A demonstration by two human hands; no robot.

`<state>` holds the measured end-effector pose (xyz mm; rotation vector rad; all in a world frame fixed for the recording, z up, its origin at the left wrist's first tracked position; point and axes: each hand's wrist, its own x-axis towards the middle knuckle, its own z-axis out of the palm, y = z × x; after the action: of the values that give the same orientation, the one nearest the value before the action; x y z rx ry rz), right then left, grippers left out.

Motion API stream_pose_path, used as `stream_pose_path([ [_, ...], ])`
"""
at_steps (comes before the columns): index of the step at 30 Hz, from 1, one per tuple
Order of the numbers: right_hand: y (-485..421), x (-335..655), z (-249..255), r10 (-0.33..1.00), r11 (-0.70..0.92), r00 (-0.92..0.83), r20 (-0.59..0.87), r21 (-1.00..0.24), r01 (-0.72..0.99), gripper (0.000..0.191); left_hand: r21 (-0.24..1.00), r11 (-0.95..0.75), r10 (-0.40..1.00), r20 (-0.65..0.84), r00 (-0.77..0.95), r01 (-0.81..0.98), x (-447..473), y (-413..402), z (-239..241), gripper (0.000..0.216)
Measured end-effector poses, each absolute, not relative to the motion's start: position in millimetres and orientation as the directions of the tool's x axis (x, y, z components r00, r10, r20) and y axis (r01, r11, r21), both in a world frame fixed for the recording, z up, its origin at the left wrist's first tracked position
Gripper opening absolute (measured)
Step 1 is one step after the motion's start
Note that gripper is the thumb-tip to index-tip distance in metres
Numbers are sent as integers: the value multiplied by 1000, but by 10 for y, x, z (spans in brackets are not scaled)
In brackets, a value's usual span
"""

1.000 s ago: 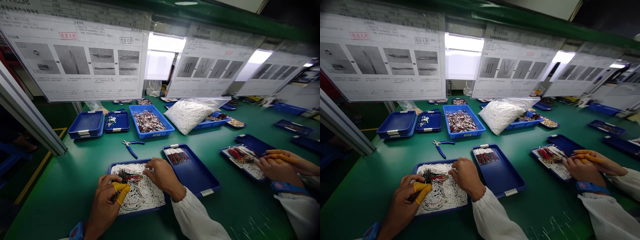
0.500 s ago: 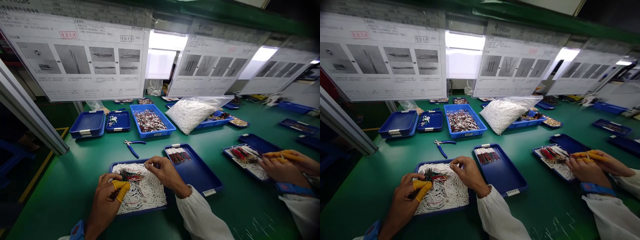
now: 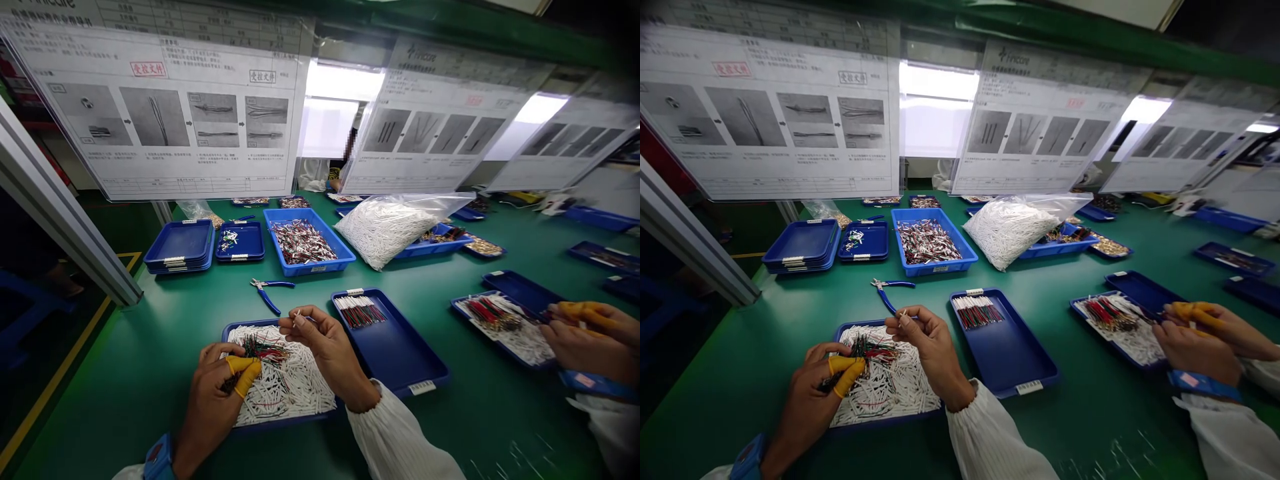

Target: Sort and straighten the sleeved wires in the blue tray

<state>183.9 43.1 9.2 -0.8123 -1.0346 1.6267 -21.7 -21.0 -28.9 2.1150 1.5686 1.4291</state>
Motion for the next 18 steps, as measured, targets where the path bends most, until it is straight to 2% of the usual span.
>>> stream_pose_path([
  [6,395,1799,120,967,-56,-253,41,-930,-364,20,613,-438,811,585,-5,657,-212,-216,-283,11],
  [18,362,1754,105,964,-88,-267,12,-929,-359,22,609,-434,811,585,-8,664,-216,-220,-290,16],
])
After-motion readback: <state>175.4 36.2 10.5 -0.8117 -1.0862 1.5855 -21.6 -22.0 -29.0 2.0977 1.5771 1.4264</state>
